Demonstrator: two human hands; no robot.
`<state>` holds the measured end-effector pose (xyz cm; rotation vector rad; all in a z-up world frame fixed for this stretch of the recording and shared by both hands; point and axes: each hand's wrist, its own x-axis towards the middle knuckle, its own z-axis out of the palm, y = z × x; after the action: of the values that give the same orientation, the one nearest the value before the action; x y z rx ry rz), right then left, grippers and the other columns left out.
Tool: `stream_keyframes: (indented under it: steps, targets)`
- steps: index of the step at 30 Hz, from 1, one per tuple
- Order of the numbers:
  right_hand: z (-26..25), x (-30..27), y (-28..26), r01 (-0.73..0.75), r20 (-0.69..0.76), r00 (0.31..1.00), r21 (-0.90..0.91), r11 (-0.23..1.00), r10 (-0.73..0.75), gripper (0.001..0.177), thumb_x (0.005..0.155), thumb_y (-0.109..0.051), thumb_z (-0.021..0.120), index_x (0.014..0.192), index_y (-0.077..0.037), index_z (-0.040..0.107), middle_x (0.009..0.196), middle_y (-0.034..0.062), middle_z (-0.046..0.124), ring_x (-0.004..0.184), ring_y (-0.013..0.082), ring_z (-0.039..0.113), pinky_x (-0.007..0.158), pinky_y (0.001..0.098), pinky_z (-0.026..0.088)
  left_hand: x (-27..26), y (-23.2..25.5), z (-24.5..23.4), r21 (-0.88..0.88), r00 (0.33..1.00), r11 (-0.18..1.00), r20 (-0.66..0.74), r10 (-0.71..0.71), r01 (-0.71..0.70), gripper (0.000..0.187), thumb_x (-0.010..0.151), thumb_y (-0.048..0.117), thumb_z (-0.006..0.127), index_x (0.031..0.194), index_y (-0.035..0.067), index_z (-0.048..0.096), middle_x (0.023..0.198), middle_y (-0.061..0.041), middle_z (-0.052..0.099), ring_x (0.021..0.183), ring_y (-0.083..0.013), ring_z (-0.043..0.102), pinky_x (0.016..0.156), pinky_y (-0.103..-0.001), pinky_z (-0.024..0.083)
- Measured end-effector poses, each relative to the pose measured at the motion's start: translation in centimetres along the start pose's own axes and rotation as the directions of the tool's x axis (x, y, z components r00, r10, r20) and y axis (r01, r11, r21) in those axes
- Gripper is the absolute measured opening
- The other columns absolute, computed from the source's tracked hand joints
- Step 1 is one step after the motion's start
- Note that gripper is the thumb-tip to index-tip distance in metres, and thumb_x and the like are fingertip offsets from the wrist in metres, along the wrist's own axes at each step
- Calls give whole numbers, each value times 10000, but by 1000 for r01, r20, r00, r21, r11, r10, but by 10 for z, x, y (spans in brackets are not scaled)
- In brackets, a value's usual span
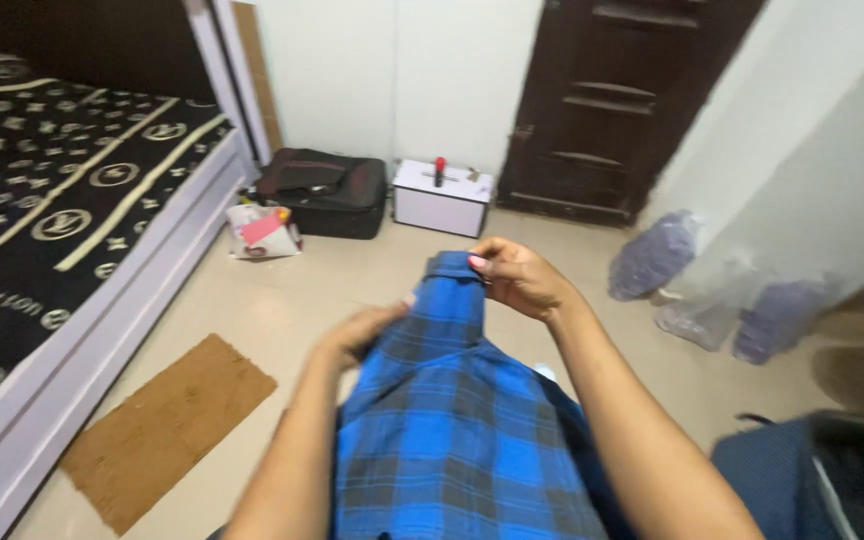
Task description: Folding a blue flannel shirt on the floor and organizing clothes near a suitcase.
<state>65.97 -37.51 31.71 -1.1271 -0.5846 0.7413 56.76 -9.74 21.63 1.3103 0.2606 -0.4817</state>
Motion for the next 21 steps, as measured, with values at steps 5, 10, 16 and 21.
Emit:
stream_keyframes:
  steps: [5,10,16,21]
  targets:
    - [24,-9,-13,29,-3,1000,41,999,-29,155,943,-131,705,1080,-89,644,1131,48,724,1026,153,682,926,390,544,-24,66,4,50,988,987,17,153,-154,518,835,395,772,1193,23,726,1124,-123,776,986,-220,733,892,-376,580]
    - [9,-23,-6,66,-57,996,-7,998,-66,318,972,-113,721,1277,-78,636,1265,58,667,1111,142,648,990,365,527,-54,105,6,38,944,944,15,328,-329,404,799,218,808,1163,76,706,1066,-49,763,969,-177,720,880,-351,579]
    - [-48,-76,32,-463,-150,878,-501,731,454,700,823,-306,748,1483,-225,529,1252,-1,691,1095,144,663,899,382,552,-66,123,4,316,937,888,10,349,-334,291,824,123,808,1088,56,707,996,-18,742,922,-144,681,848,-313,546]
    - [-78,-130,46,-542,-172,812,-576,612,557,600,830,-274,837,1386,-104,691,1132,80,696,1039,195,630,880,362,521,-92,143,13,418,939,858,-35,341,-296,257,815,130,799,1053,89,713,956,13,724,891,-121,662,809,-295,525]
